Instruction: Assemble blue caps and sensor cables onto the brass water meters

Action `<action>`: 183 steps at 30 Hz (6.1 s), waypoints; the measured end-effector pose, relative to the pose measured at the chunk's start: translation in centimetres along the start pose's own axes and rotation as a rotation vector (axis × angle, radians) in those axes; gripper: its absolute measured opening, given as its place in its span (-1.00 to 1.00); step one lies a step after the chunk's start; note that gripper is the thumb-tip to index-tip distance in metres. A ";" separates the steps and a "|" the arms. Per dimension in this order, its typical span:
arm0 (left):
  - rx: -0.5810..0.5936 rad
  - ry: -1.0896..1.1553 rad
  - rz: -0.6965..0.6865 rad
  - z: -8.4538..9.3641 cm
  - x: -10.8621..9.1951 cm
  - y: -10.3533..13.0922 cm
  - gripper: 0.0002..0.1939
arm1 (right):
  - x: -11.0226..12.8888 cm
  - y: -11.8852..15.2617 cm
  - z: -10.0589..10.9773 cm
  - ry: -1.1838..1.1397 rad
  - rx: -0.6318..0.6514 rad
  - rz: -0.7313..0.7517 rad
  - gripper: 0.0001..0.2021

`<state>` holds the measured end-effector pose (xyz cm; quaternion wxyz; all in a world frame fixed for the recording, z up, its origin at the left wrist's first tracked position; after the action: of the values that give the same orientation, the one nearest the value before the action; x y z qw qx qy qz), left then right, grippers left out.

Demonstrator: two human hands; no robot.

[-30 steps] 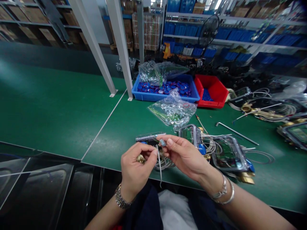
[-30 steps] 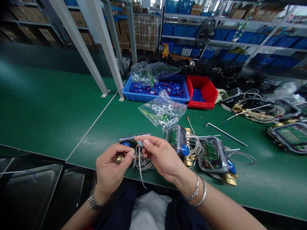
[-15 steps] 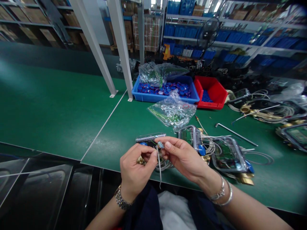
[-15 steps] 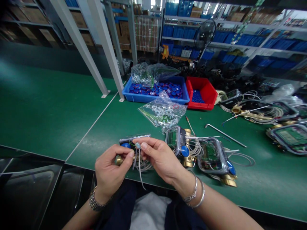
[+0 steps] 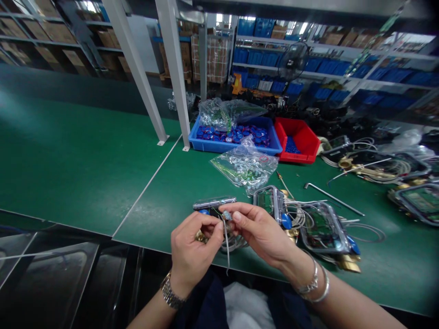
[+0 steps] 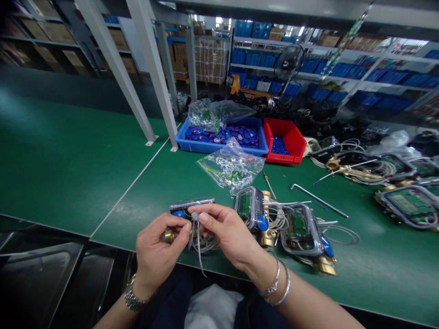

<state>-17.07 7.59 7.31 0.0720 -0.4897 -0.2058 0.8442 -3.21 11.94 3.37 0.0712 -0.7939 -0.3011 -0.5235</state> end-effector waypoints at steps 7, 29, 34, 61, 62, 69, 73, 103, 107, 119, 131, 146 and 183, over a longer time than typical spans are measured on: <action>0.027 -0.022 -0.009 0.0 0.0 0.2 -0.91 | 1.0 -0.1 0.0 0.118 -0.009 0.118 -0.71; 0.144 -0.416 -0.544 -1.5 -1.5 0.7 -0.63 | 4.0 1.3 -1.0 0.762 -0.098 0.334 -0.50; 0.049 -0.428 -0.517 -0.3 -2.0 0.2 -0.75 | 5.1 2.6 -3.2 1.529 0.028 0.604 -0.88; -0.196 -0.628 -0.388 2.0 -6.3 -1.1 -0.87 | 7.0 1.0 -5.0 1.592 -0.054 0.705 -0.80; -0.173 -0.622 -0.370 1.8 -6.1 -1.2 -0.85 | 7.0 1.1 -5.3 1.610 -0.027 0.729 -0.82; -0.188 -0.537 -0.291 1.4 -4.0 -0.8 -0.81 | 5.9 0.4 -5.3 1.713 0.003 0.749 -0.78; -0.173 -0.515 -0.306 1.4 -3.1 -0.8 -0.81 | 5.4 0.6 -5.3 1.756 0.018 0.811 -0.83; -0.027 -0.481 -0.149 1.0 -1.0 -2.4 -0.85 | 4.5 -1.2 -4.6 1.776 -0.058 0.895 -0.84; -0.065 -0.526 -0.149 1.0 -0.7 -2.3 -0.87 | 3.8 -2.1 -3.9 1.721 -0.053 0.788 -0.76; -0.016 -0.491 -0.072 0.8 0.4 -3.0 -0.84 | 3.1 -3.5 -3.6 1.714 -0.135 0.702 -0.79; 0.239 -0.496 0.042 0.7 1.4 -4.0 -0.86 | 4.8 -3.2 -4.4 1.887 0.207 0.750 -0.94; -0.164 -0.670 0.010 1.6 0.1 -1.3 -0.88 | 2.7 -4.0 -3.8 1.500 -0.006 0.392 -0.75; 0.101 -0.476 -0.127 -1.0 2.7 -3.3 -0.62 | 12.2 -10.0 15.9 1.647 -0.121 0.138 -0.91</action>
<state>-17.84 11.70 6.07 0.0988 -0.2591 -0.2050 0.9387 7.10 31.78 4.97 0.2581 -0.1755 -0.0746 -0.9471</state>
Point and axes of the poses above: each hand's wrist, its own y-axis away from the middle knuckle, its own z-axis out of the back of the hand, x = y × z, the point moved 8 cm from there along -y, towards the middle knuckle, and after that the axes turned 4 degrees about x, right-handed, at the moved point
